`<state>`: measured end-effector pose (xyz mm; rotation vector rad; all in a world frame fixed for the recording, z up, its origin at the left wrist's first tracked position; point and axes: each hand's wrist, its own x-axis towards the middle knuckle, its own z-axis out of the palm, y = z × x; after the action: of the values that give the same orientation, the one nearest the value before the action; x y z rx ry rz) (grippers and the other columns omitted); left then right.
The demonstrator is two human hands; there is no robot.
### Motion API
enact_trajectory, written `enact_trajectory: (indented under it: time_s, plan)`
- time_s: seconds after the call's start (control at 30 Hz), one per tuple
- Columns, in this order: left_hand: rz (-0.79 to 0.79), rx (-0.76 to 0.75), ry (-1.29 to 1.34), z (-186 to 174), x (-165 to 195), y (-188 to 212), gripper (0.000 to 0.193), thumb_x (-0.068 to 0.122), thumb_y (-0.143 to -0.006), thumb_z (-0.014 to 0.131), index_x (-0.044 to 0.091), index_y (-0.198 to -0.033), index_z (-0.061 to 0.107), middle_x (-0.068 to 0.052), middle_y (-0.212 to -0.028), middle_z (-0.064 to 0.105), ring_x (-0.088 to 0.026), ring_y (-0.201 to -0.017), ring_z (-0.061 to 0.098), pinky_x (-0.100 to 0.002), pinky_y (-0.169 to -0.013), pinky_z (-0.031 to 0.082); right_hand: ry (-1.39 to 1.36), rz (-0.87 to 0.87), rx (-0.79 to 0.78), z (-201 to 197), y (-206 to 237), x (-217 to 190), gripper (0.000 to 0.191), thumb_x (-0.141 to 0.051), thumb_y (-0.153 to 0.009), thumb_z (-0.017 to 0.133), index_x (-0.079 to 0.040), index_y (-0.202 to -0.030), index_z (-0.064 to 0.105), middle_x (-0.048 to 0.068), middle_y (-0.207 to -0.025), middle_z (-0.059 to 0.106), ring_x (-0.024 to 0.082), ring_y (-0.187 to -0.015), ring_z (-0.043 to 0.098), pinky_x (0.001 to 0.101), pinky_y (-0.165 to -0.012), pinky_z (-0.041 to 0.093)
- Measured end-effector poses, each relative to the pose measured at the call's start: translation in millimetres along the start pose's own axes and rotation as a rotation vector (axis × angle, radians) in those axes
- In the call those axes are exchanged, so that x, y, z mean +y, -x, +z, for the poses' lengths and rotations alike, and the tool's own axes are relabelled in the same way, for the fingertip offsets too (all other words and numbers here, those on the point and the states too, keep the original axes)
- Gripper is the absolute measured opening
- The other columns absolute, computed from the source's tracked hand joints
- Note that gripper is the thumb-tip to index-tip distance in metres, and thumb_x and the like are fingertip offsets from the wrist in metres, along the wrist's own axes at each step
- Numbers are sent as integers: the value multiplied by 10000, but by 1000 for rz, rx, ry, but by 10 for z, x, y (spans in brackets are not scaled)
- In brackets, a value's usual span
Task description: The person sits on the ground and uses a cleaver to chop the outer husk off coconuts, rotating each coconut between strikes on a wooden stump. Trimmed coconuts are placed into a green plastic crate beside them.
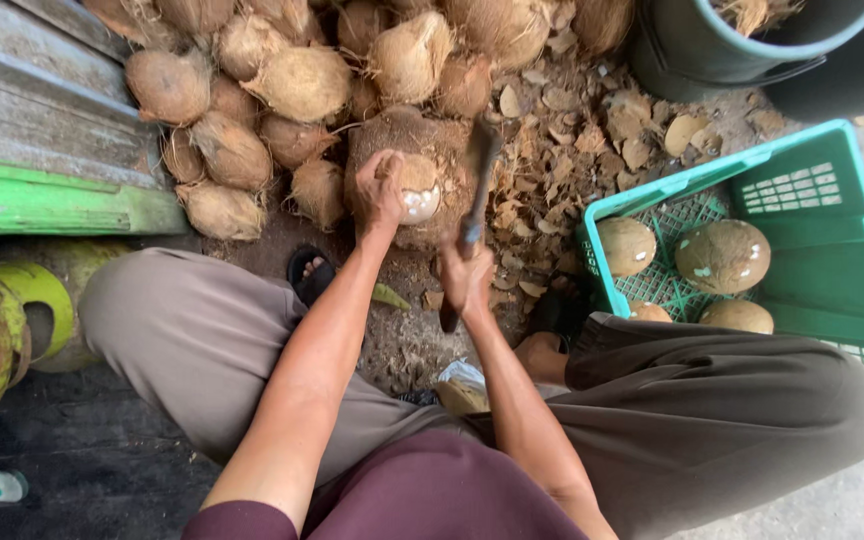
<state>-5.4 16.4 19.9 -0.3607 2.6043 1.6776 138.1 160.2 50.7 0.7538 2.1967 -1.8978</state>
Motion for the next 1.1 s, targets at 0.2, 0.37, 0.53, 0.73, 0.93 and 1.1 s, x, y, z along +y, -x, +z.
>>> enact_trajectory:
  time_s: [0.2, 0.37, 0.53, 0.73, 0.93, 1.1]
  plan:
    - [156, 116, 130, 47, -23, -11, 475, 523, -980, 616, 89, -1124, 747, -131, -1113, 725, -282, -1008, 682, -490, -834, 549, 25, 193, -145, 29, 58, -20, 343, -364, -992, 622, -104, -797, 514, 31, -595, 510, 131, -427, 423, 326, -388, 408]
    - [-120, 47, 271, -48, 6, 24, 434, 451, -916, 584, 89, -1075, 762, -133, -1075, 748, -298, -1011, 705, -450, -879, 581, -8, 229, -121, -98, 16, -157, 273, -381, -978, 560, -119, -988, 482, 36, -648, 546, 143, -457, 525, 359, -419, 496]
    - [123, 1, 339, -38, -23, -71, 450, 423, -978, 558, 45, -1154, 724, -140, -1198, 726, -268, -1140, 666, -407, -1003, 513, 36, 80, -118, -164, -4, -121, 334, -394, -958, 616, -93, -979, 474, 15, -680, 541, 130, -523, 557, 348, -470, 541]
    - [-56, -10, -22, 164, 147, -108, 481, 495, -987, 552, 79, -968, 792, -134, -927, 760, -261, -837, 683, -407, -765, 533, 107, -120, -44, -348, 95, -321, 242, -345, -962, 661, -145, -902, 538, -2, -666, 527, 97, -538, 503, 298, -462, 446]
    - [38, 34, -93, 133, 270, -76, 385, 472, -1018, 612, 114, -921, 715, -93, -748, 633, -225, -629, 551, -415, -615, 450, -110, -212, 100, -332, 210, -482, 410, -409, -989, 638, -124, -756, 459, -32, -557, 490, 91, -434, 453, 308, -374, 399]
    - [-157, 77, -35, 180, 259, -125, 356, 442, -956, 641, 134, -828, 765, -41, -701, 650, -199, -606, 556, -371, -565, 448, 102, 22, -20, -177, 230, -416, 431, -418, -964, 694, -143, -679, 524, -31, -535, 519, 88, -430, 459, 282, -381, 395]
